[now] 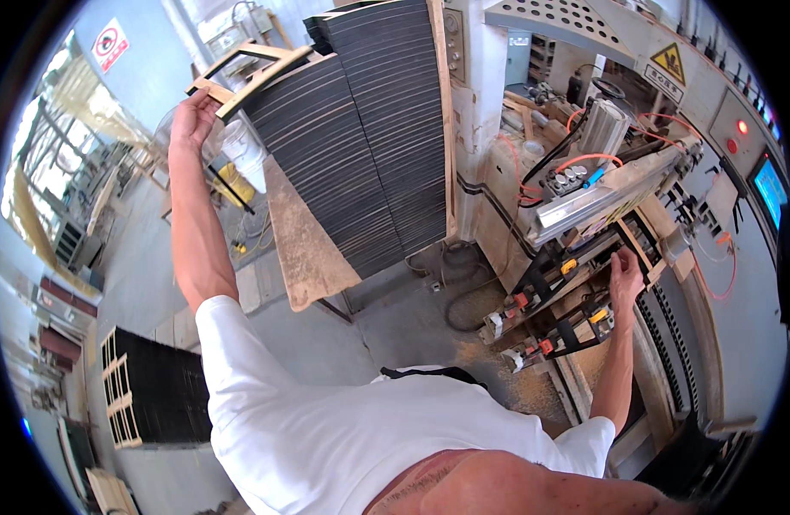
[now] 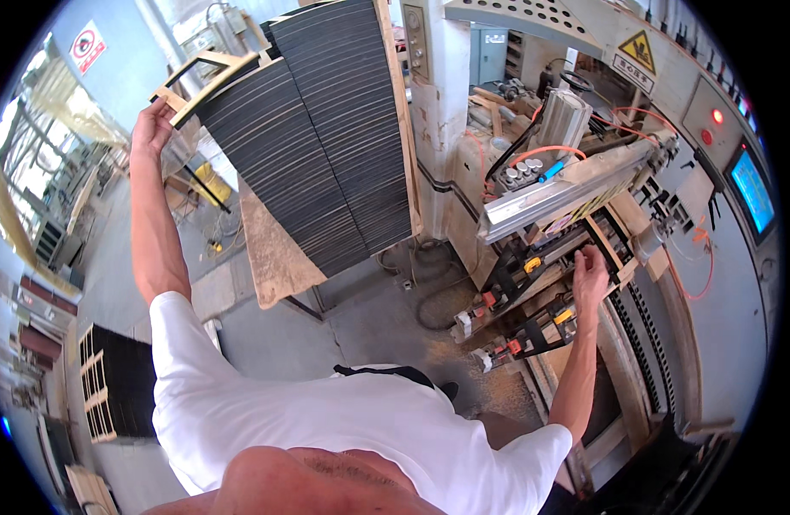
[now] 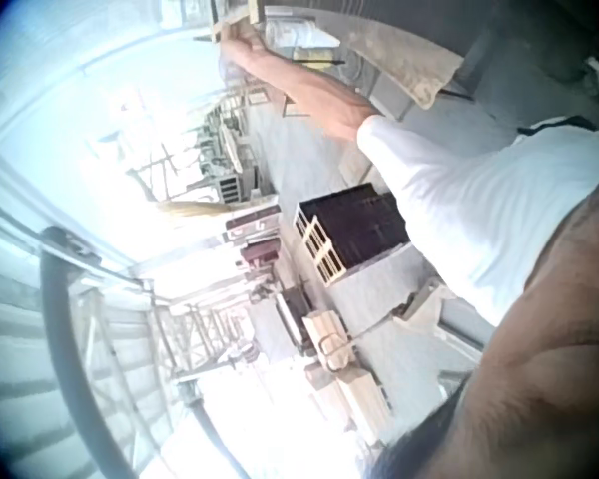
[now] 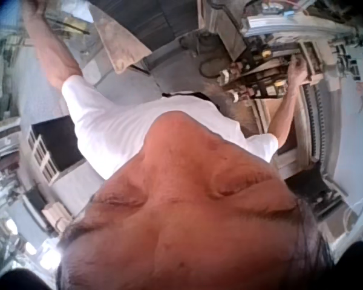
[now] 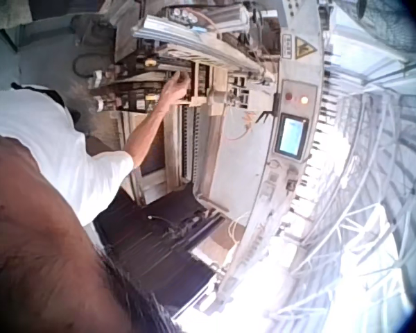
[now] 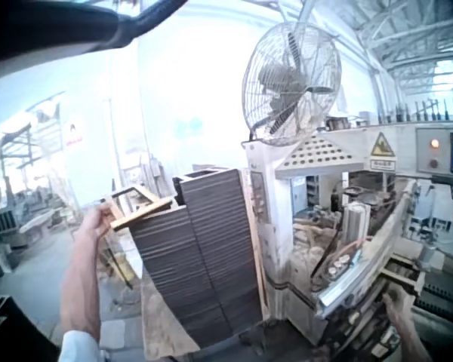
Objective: The person repeatedly picks up a small wooden frame, places it into a machine jig, and then removes it to place it on a stack. This cycle is performed multiple times throughout the clip.
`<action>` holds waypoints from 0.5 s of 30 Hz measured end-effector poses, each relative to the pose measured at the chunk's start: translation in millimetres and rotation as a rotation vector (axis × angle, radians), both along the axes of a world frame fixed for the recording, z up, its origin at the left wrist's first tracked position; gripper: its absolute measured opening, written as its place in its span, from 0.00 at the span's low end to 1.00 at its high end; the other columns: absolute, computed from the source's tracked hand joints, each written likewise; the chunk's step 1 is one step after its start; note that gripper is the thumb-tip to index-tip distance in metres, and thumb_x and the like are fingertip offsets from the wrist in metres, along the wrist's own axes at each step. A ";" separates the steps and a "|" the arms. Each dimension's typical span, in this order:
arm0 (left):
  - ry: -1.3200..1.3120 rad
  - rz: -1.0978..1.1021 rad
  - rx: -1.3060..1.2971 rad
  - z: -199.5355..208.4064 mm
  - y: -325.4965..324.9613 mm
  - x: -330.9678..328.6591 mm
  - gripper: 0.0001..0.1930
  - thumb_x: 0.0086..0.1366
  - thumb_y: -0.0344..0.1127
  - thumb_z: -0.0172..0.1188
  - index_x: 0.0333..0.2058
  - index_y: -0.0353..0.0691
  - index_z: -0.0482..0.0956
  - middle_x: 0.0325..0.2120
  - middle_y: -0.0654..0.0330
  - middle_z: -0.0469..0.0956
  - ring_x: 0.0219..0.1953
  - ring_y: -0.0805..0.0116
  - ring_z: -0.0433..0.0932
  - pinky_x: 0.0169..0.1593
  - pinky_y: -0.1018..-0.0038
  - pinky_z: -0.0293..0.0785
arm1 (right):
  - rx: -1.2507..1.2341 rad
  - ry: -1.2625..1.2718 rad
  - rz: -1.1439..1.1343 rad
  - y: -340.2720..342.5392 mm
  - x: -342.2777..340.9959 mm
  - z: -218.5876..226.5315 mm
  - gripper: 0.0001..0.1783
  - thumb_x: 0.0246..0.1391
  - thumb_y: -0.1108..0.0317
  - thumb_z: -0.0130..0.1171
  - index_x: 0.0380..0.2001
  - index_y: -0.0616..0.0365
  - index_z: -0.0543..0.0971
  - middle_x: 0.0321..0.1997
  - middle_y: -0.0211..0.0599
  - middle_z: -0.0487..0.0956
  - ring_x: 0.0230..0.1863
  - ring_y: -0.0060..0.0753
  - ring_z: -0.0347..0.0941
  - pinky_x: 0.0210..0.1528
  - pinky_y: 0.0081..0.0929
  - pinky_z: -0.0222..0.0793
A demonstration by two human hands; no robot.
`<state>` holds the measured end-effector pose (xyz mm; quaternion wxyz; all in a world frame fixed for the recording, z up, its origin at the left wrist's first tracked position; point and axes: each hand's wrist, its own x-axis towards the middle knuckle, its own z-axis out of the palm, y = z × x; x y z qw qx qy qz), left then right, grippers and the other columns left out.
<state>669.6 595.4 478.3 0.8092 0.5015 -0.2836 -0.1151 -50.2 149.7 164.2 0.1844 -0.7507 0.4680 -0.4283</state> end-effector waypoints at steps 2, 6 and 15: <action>0.013 -0.123 0.134 -0.4 -19.4 29.5 0.14 0.67 0.31 0.55 0.47 0.29 0.73 0.42 0.50 0.79 0.43 0.61 0.80 0.50 0.67 0.78 | 0.018 -0.091 0.036 22.0 8.0 -26.2 0.14 0.57 0.65 0.61 0.43 0.62 0.79 0.32 0.41 0.82 0.32 0.27 0.77 0.37 0.27 0.73; -0.051 -0.070 0.496 -11.9 -66.5 14.6 0.19 0.66 0.46 0.60 0.44 0.35 0.78 0.36 0.57 0.81 0.35 0.69 0.80 0.40 0.77 0.78 | 0.245 -0.142 0.043 83.6 17.7 -55.1 0.12 0.58 0.68 0.59 0.42 0.64 0.79 0.29 0.33 0.80 0.31 0.24 0.75 0.36 0.24 0.70; -0.938 0.460 0.409 7.4 -62.5 -84.1 0.28 0.60 0.54 0.63 0.44 0.30 0.81 0.36 0.50 0.83 0.39 0.63 0.81 0.46 0.69 0.74 | 0.330 -0.176 -0.067 171.4 -4.7 -65.8 0.11 0.58 0.70 0.57 0.40 0.68 0.78 0.29 0.32 0.79 0.31 0.22 0.74 0.37 0.21 0.70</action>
